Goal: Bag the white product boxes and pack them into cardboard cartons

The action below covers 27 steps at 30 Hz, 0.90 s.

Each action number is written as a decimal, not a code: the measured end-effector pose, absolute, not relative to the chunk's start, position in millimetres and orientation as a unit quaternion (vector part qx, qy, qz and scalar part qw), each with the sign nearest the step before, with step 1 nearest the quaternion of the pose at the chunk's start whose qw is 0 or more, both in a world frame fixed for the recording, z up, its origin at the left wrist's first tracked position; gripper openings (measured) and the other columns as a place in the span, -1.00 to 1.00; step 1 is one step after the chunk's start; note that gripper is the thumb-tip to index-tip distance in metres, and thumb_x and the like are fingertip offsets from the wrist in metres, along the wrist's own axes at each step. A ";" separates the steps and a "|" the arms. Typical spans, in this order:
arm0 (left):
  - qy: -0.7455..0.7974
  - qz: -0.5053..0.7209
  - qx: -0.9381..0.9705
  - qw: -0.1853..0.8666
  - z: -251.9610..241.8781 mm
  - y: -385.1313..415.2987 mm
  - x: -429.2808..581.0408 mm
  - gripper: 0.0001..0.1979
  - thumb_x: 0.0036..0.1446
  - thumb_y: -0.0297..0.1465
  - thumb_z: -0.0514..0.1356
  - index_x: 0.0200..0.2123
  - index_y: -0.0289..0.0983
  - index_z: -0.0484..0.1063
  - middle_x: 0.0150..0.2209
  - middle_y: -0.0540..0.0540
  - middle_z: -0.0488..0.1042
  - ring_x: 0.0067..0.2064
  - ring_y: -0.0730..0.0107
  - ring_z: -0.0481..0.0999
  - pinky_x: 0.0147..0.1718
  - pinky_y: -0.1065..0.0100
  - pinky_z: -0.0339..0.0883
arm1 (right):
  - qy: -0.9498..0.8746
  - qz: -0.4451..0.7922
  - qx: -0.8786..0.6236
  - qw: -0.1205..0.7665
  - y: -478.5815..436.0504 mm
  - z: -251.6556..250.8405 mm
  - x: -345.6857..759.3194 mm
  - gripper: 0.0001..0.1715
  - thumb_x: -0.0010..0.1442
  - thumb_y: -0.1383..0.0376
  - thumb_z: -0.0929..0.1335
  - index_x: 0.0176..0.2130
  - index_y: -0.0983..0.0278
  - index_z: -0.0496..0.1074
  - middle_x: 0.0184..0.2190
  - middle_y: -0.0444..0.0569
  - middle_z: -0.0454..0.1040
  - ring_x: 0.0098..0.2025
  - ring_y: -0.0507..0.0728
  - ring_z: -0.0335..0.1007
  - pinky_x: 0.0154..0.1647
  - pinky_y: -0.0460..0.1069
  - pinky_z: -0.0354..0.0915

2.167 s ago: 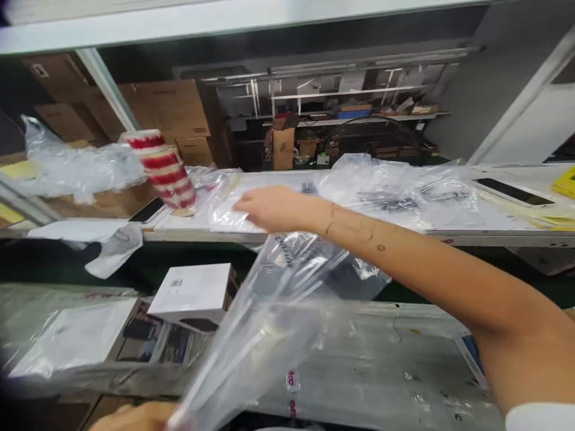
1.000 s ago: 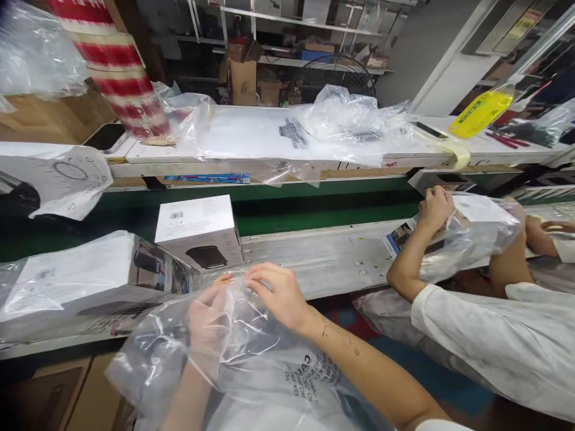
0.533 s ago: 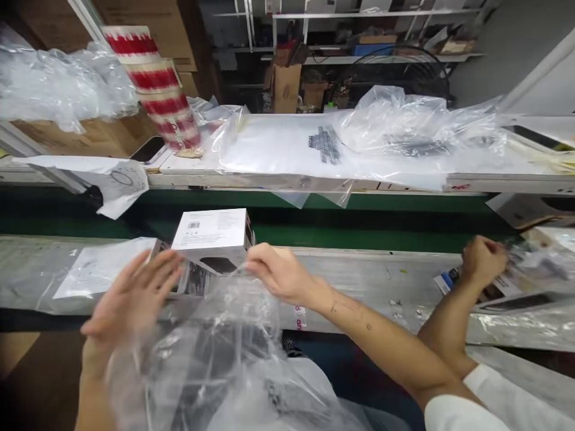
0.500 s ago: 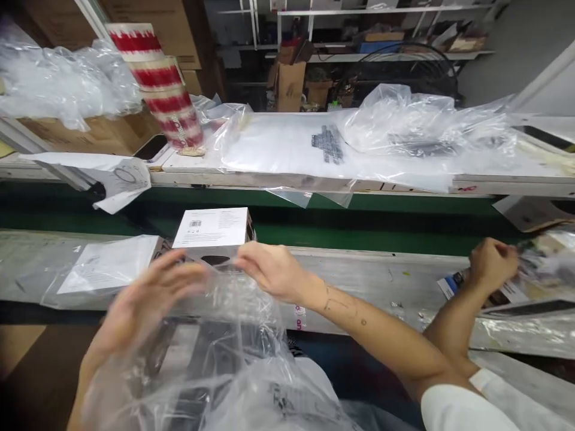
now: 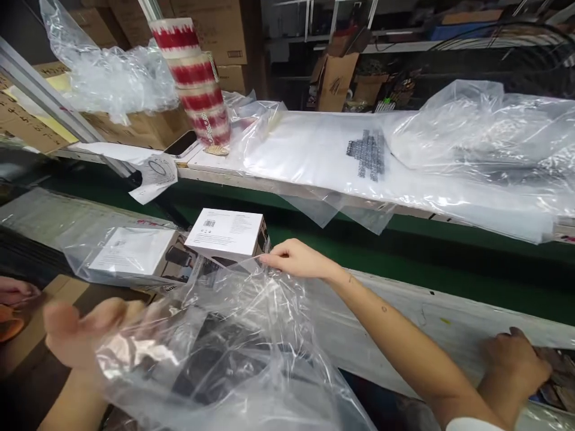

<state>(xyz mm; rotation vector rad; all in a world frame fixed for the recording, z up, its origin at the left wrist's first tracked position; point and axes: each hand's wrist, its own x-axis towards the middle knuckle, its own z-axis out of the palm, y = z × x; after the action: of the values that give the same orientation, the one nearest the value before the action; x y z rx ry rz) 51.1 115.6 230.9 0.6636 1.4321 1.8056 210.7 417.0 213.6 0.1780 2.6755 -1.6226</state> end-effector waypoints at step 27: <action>0.874 0.405 0.259 0.075 167.3 260.7 -95.9 -0.71 0.23 -0.26 0.04 -0.26 -0.26 0.51 -0.23 -0.21 0.58 -0.18 0.06 0.50 -0.15 0.21 0.28 | 0.745 -0.531 0.259 -0.310 424.0 109.6 104.9 -0.59 0.45 0.08 0.18 -0.11 0.31 0.42 -0.40 -0.05 0.49 -0.35 0.06 0.47 -0.24 -0.09 0.40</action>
<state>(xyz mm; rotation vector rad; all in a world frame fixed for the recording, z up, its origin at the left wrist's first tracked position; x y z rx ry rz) -95.9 260.7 167.3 0.7758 2.6218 1.2155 104.9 424.0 109.6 1.0278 2.9563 -2.1056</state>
